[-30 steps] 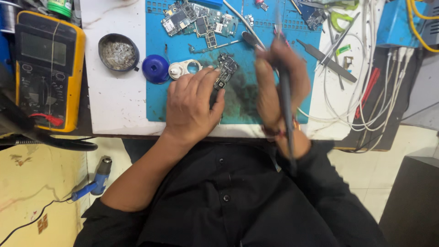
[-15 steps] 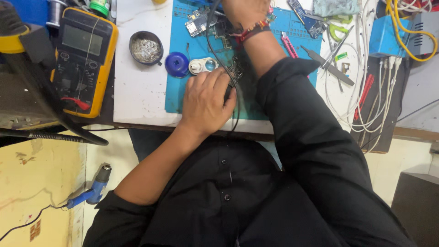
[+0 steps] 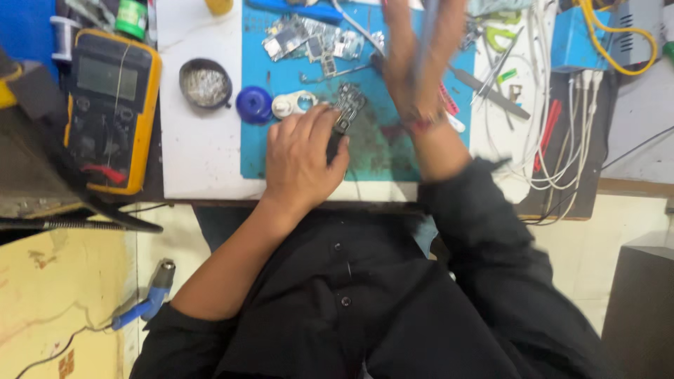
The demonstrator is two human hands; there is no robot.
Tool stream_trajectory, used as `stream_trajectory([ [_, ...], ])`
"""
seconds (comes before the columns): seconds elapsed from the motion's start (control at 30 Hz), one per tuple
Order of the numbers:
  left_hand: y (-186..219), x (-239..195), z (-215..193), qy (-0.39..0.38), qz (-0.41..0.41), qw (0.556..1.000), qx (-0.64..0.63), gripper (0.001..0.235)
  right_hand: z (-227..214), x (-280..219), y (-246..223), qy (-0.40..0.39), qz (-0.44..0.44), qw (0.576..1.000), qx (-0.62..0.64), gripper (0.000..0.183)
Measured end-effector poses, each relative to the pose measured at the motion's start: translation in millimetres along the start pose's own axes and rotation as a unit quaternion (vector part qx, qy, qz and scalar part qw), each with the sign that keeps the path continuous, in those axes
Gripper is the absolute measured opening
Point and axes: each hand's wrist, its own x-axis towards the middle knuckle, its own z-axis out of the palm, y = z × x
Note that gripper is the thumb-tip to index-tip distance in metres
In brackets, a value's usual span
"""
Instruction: The person cleans a small circuit board using a toothbrush and a liquid from a yellow bottle, then wipes it with a cloth. The person scrubs the board with the toothbrush, applies liquid, and wipes the surface repeatedly.
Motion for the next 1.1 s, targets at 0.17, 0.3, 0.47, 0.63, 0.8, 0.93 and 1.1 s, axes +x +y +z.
stream_trajectory([
  [0.17, 1.5, 3.1, -0.2, -0.016, 0.012, 1.000, 0.020, 0.042, -74.3, -61.7, -52.6, -0.034, 0.181, 0.974, 0.129, 0.053],
  [0.3, 2.5, 1.2, -1.0, -0.059, 0.006, 0.998, 0.001, 0.042, -86.4, -96.7, -75.7, -0.075, 0.201, 0.974, 0.068, 0.049],
  [0.47, -1.1, 11.9, -7.9, -0.071, 0.049, 0.996, 0.027, 0.058, -83.2, -115.4, -74.8, -0.073, 0.297, 0.941, 0.144, 0.032],
  [0.63, -3.5, 22.2, -5.5, -0.102, 0.047, 0.993, 0.042, 0.066, -75.4, -118.0, -67.2, -0.068, 0.298, 0.946, 0.111, 0.025],
  [0.8, -4.9, 18.0, -0.1, -0.105, 0.020, 0.994, 0.034, 0.061, -75.6, -115.0, -65.4, -0.066, 0.305, 0.943, 0.117, 0.015],
  [0.93, -6.6, 15.5, 0.9, -0.093, 0.025, 0.994, 0.042, 0.065, -77.0, -114.5, -63.3, -0.073, 0.299, 0.944, 0.118, 0.015],
  [1.1, -6.9, 16.7, 0.3, -0.083, 0.016, 0.996, 0.024, 0.061, -72.9, -113.3, -62.7, -0.077, 0.284, 0.951, 0.090, 0.016],
])
